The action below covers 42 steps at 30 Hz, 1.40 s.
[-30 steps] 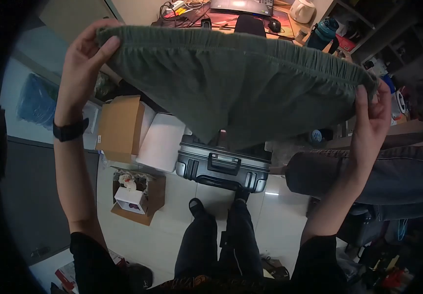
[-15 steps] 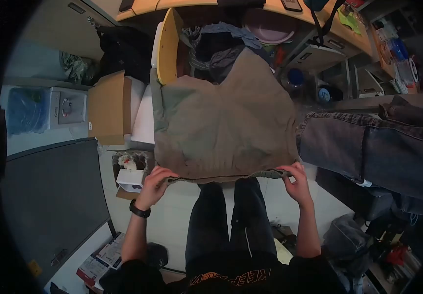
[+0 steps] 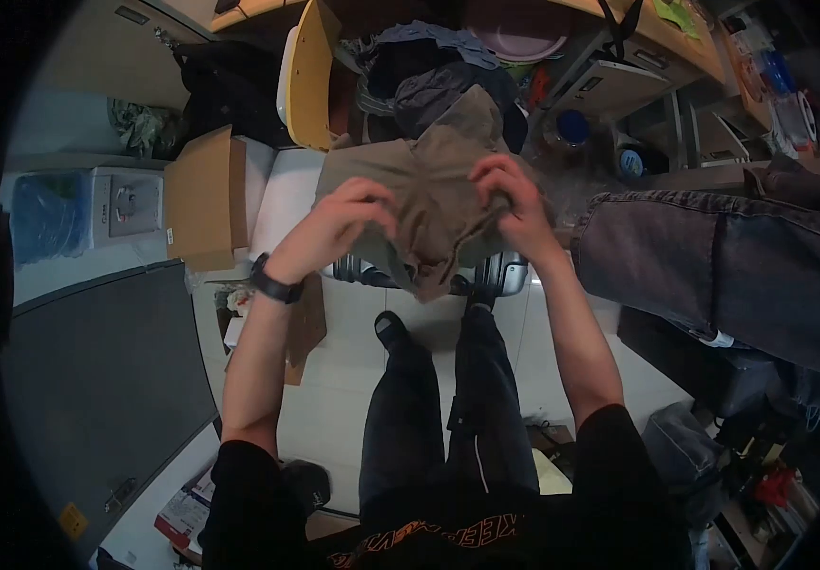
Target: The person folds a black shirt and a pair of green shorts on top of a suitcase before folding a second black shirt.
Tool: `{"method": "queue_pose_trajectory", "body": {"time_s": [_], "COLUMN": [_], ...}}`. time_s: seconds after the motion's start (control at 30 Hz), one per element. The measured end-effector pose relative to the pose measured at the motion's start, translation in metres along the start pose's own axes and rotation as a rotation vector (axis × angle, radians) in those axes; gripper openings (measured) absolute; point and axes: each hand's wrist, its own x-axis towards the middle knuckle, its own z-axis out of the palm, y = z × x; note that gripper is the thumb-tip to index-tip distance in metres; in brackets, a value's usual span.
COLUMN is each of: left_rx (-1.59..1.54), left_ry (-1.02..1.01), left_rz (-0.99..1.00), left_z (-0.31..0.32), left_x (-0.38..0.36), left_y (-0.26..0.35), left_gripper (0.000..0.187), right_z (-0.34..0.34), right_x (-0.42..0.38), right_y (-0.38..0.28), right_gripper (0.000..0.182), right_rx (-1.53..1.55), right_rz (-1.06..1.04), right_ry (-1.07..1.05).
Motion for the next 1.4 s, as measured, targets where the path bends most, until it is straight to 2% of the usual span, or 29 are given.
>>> {"method": "queue_pose_trajectory", "body": {"time_s": [0.07, 0.1, 0.2, 0.3, 0.47, 0.53, 0.57, 0.63, 0.67, 0.7, 0.73, 0.77, 0.83, 0.9, 0.93, 1.0, 1.07, 1.13, 1.2, 1.27, 1.3, 1.37, 1.4], "left_rx": [-0.068, -0.137, -0.252, -0.338, -0.357, -0.417, -0.297, -0.183, -0.094, -0.003, -0.006, 0.029, 0.064, 0.052, 0.051, -0.045, -0.073, -0.097, -0.092, -0.025, 0.044, 0.036, 0.027], "left_ry": [-0.003, -0.001, 0.066, 0.067, 0.071, 0.096, 0.078, 0.057, 0.031, 0.007, 0.003, -0.011, -0.031, -0.03, -0.036, -0.039, -0.05, -0.054, -0.069, -0.082, -0.093, -0.111, -0.126], "left_rz": [0.003, 0.007, -0.091, -0.192, -0.168, -0.182, -0.147, -0.114, -0.063, -0.01, -0.01, -0.007, 0.0, -0.025, -0.022, -0.101, -0.116, -0.129, -0.133, -0.112, -0.085, -0.097, -0.108], "left_z": [0.022, 0.029, 0.033, 0.037, 0.044, 0.044, 0.043, 0.039, 0.037, 0.035, 0.034, 0.033, 0.033, 0.032, 0.032, 0.034, 0.036, 0.038, 0.043, 0.05, 0.053, 0.061, 0.065], "left_x": [0.036, 0.044, 0.052, 0.047, 0.049, 0.051, 0.051, 0.052, 0.05, 0.05, 0.049, 0.048, 0.044, 0.039, 0.038, 0.034, 0.034, 0.036, 0.037, 0.039, 0.039, 0.041, 0.043], "left_y": [-0.013, -0.018, -0.026, -0.033, -0.036, -0.027, -0.023, -0.016, -0.015, -0.014, -0.012, -0.007, -0.003, -0.002, -0.002, -0.002, 0.0, 0.002, 0.002, 0.003, 0.004, 0.006, 0.007], "left_gripper": [0.031, 0.03, 0.028, 0.029, 0.037, 0.042, 0.046, 0.05, 0.048, 0.045, 0.045, 0.046, 0.046, 0.044, 0.044, 0.043, 0.043, 0.043, 0.046, 0.047, 0.048, 0.044, 0.041], "right_z": [0.024, 0.033, 0.042, 0.049, 0.058, 0.061, 0.061, 0.062, 0.062, 0.062, 0.061, 0.06, 0.058, 0.051, 0.048, 0.053, 0.061, 0.064, 0.064, 0.065, 0.066, 0.067, 0.07], "right_x": [0.027, 0.032, 0.029, 0.016, 0.012, 0.013, 0.012, 0.01, 0.007, 0.006, 0.005, 0.001, -0.01, -0.033, -0.047, -0.075, -0.096, -0.115, -0.122, -0.126, -0.126, -0.125, -0.125], "right_y": [0.012, 0.021, 0.048, 0.041, 0.048, 0.034, 0.035, 0.034, 0.033, 0.026, 0.02, 0.017, 0.008, -0.015, -0.025, -0.052, -0.044, -0.029, -0.025, -0.014, -0.01, -0.002, 0.003], "right_gripper": [0.023, 0.023, 0.03, 0.035, 0.043, 0.053, 0.053, 0.061, 0.061, 0.058, 0.055, 0.055, 0.04, 0.026, 0.017, 0.009, 0.01, 0.014, 0.012, 0.008, 0.008, 0.008, 0.008], "right_rx": [0.128, 0.133, 0.46, 0.444, 0.473, 0.468, 0.469, 0.016, 0.016, -0.103, -0.222, -0.223, -0.1, -0.17, -0.178, -0.173, -0.272, -0.578, -0.684, -0.868, -0.865, -0.905, -0.908], "right_rz": [-0.014, -0.011, 0.159, 0.232, 0.183, 0.249, 0.249, 0.141, 0.148, 0.129, 0.108, 0.113, 0.132, 0.096, 0.055, 0.289, 0.29, 0.18, 0.242, 0.357, 0.359, 0.483, 0.484], "right_ry": [-0.15, -0.147, -0.211, -0.115, -0.101, -0.011, -0.006, 0.096, 0.098, 0.194, 0.289, 0.293, 0.401, 0.495, 0.463, 0.278, 0.221, 0.083, 0.009, -0.167, -0.167, -0.35, -0.349]}}
